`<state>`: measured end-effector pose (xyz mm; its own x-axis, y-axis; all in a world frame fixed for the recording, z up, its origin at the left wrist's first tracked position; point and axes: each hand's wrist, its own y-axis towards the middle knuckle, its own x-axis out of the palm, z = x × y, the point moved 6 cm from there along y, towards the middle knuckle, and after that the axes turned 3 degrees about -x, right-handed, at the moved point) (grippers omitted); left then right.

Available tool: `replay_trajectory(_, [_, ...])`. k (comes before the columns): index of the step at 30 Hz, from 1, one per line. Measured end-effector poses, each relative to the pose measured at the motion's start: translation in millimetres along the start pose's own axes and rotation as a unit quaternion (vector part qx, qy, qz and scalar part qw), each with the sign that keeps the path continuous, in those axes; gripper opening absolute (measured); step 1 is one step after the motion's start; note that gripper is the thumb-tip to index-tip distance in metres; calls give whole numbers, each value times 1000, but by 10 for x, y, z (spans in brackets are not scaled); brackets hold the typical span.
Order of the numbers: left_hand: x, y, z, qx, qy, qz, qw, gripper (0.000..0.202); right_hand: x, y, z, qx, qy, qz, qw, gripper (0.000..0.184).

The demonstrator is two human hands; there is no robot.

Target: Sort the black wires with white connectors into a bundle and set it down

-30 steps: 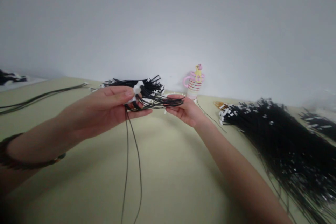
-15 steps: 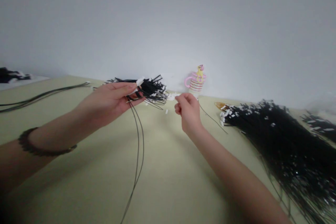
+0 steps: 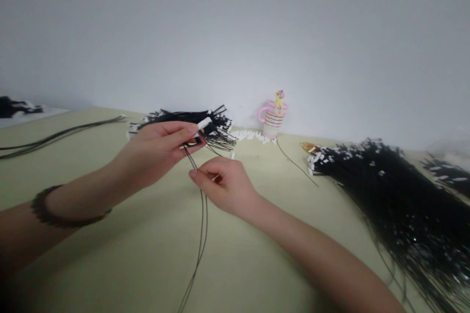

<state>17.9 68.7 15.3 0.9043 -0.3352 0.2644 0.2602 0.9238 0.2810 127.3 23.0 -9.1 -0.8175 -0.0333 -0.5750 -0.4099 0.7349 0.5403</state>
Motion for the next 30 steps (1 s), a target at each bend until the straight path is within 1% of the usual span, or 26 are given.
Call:
replay_trajectory(2, [4, 6, -4, 3, 10, -1, 1000, 16, -54, 8, -49, -29, -45, 20, 998, 27])
replay_trajectory(3, [7, 8, -4, 5, 17, -1, 1000, 15, -75, 13, -68, -33, -48, 31, 998, 27])
replay_trajectory(4, [9, 8, -3, 8, 22, 0, 1000, 14, -85, 20, -75, -24, -28, 35, 999, 28])
replay_trajectory(6, [11, 6, -4, 8, 28, 5, 1000, 13, -57, 32, -51, 29, 77, 16, 997, 28])
replay_trajectory(7, [10, 6, -6, 7, 25, 7, 1000, 12, -17, 32, -33, 65, 148, -3, 987, 26])
replay_trajectory(9, [5, 9, -7, 3, 10, 10, 1000, 13, 75, 18, -17, 122, 273, -44, 953, 23])
replay_trajectory(10, [0, 14, -7, -1, 0, 9, 1000, 13, 105, 11, -15, 138, 311, -57, 938, 22])
replay_trajectory(11, [-5, 23, -6, -7, -10, 6, 1000, 13, 114, 8, -13, 145, 331, -61, 930, 22])
replay_trajectory(12, [-9, 34, -2, -14, -21, 0, 1000, 13, 104, 9, -7, 146, 337, -58, 928, 23])
replay_trajectory(14, [-20, 66, 22, -29, -38, -13, 999, 10, 28, 20, 6, 136, 335, -38, 932, 25])
replay_trajectory(16, [-44, 104, 79, -30, -54, -18, 998, 7, -98, 34, -9, 114, 346, -22, 931, 25])
replay_trajectory(18, [-85, 142, 145, -22, -71, -7, 997, 7, -256, 38, -75, 77, 373, -27, 924, 27])
replay_trajectory(20, [-124, 175, 187, -20, -82, 8, 996, 6, -468, 26, -173, 27, 377, -26, 925, 28])
replay_trajectory(21, [-140, 189, 195, -20, -85, 15, 996, 6, -598, 14, -222, -1, 365, -10, 931, 27])
replay_trajectory(23, [-164, 214, 186, -18, -90, 22, 996, 6, -882, -20, -297, -42, 318, 50, 946, 21])
replay_trajectory(25, [-185, 234, 152, -17, -94, 28, 995, 6, -1155, -58, -348, -59, 278, 127, 950, 17])
replay_trajectory(28, [-211, 253, 95, -19, -97, 35, 995, 7, -1476, -103, -384, -43, 250, 238, 937, 20])
replay_trajectory(30, [-220, 255, 72, -25, -99, 40, 994, 8, -1607, -114, -402, -32, 234, 288, 928, 27])
